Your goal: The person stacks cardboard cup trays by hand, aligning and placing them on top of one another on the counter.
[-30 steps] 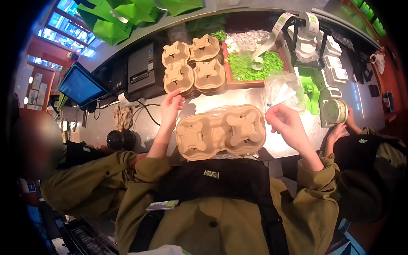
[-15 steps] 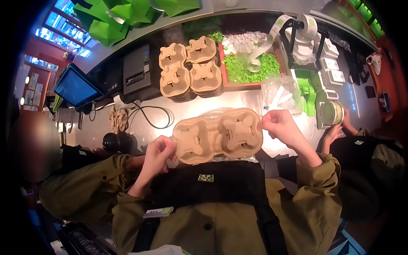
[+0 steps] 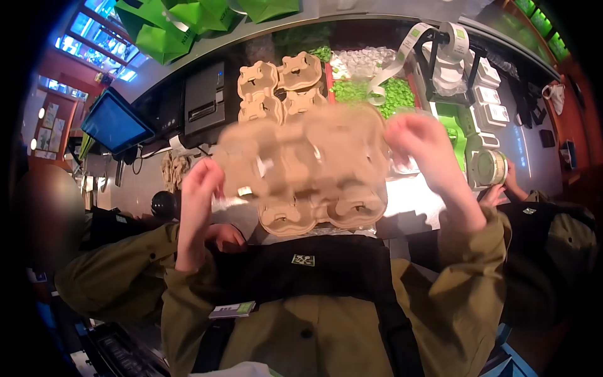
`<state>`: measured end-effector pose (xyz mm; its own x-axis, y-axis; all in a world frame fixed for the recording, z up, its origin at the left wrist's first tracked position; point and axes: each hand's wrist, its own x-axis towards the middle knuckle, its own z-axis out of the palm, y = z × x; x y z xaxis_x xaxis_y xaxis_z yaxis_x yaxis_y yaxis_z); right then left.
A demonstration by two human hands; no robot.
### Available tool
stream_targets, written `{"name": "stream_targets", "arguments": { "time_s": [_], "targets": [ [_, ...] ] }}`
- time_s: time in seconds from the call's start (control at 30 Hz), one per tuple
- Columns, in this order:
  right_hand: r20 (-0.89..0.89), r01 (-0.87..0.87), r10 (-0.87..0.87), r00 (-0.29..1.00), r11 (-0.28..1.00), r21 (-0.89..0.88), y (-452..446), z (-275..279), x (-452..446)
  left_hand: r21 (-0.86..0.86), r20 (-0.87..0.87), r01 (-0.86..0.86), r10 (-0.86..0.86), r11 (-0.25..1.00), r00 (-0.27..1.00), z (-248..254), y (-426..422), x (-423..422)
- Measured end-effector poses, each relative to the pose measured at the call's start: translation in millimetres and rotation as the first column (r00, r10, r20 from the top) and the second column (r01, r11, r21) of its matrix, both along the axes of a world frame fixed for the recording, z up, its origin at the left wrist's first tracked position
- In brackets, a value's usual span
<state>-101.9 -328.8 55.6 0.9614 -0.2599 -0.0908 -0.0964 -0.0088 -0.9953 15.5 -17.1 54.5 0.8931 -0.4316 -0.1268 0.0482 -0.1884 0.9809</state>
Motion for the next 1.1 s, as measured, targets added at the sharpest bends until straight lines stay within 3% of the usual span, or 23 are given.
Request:
{"name": "stream_targets", "arguments": {
  "time_s": [0.03,0.13,0.23,0.3,0.37,0.43,0.47,0.57,0.6,0.67,0.7,0.77,0.8,0.87,0.9,0.93,0.97,1.03,1.07,1.1],
  "targets": [
    [0.014,-0.033,0.033,0.999,0.999,-0.019,-6,-5,16,-0.098,0.096,0.020,-0.011,0.995,0.995,-6,-3,16],
    [-0.003,-0.020,0.020,1.000,0.969,-0.247,-4,-16,74,-0.036,0.171,-0.129,0.133,0.991,0.976,-32,-19,72],
    [-0.133,-0.066,0.035,0.990,0.968,-0.241,-4,-50,125,0.010,0.263,-0.258,0.246,0.966,0.933,-78,-24,119],
    [-0.169,-0.051,0.010,0.986,0.969,-0.240,-7,-83,154,0.145,0.319,-0.315,0.257,0.938,0.912,-99,-21,138],
    [-0.281,-0.076,0.008,0.960,0.970,-0.231,-4,-99,168,0.282,0.305,-0.311,0.222,0.908,0.926,-114,-19,143],
    [-0.348,-0.156,0.083,0.934,0.970,-0.189,0,-115,171,0.372,0.467,-0.320,0.122,0.871,0.876,-126,-17,140],
    [-0.380,-0.195,0.120,0.917,0.967,-0.165,1,-124,173,0.431,0.454,-0.276,0.058,0.859,0.889,-127,-16,132],
    [-0.400,-0.294,0.178,0.899,0.923,-0.248,11,-114,160,0.494,0.618,-0.339,-0.048,0.801,0.785,-133,-12,116],
    [-0.318,-0.283,0.198,0.927,0.927,-0.245,12,-102,150,0.353,0.688,-0.366,0.026,0.861,0.725,-129,-10,104],
    [-0.139,-0.236,0.207,0.968,0.942,-0.238,9,-75,127,0.148,0.555,-0.236,0.117,0.960,0.824,-110,-4,73],
    [-0.124,-0.267,0.241,0.963,0.920,-0.287,3,-56,108,0.097,0.302,-0.159,0.123,0.983,0.945,-91,1,46],
    [-0.112,-0.230,0.204,0.973,0.912,-0.339,0,-26,59,0.029,0.166,-0.087,0.081,0.996,0.983,-81,14,0],
    [-0.144,-0.270,0.241,0.960,0.935,-0.231,-4,-24,35,0.131,0.062,-0.111,0.103,0.985,0.993,-79,18,-19],
    [-0.157,-0.258,0.220,0.963,0.922,-0.288,-4,-34,-11,0.048,-0.080,-0.031,0.035,0.998,0.996,-76,20,-48],
    [-0.236,-0.217,0.167,0.957,0.955,-0.203,1,-34,-27,0.058,0.000,-0.035,0.035,0.998,0.999,-73,15,-55],
    [-0.116,-0.177,0.151,0.982,0.950,-0.258,0,-61,-41,0.082,0.040,-0.028,0.025,0.996,0.999,-69,12,-57],
    [-0.172,-0.149,0.107,0.979,0.955,-0.256,3,-75,-50,0.103,0.083,-0.027,0.019,0.994,0.996,-72,11,-57],
    [-0.137,-0.064,0.045,0.990,0.988,-0.139,10,-76,-60,0.169,0.017,0.033,-0.037,0.985,0.999,-99,31,-36],
    [-0.099,-0.043,0.018,0.995,0.964,-0.261,9,-81,-59,0.197,0.044,0.106,-0.117,0.975,0.992,-93,27,-35],
    [-0.141,-0.049,0.016,0.990,0.971,-0.234,10,-68,-59,0.238,0.072,0.167,-0.189,0.957,0.979,-85,27,-34]
  ]
}}
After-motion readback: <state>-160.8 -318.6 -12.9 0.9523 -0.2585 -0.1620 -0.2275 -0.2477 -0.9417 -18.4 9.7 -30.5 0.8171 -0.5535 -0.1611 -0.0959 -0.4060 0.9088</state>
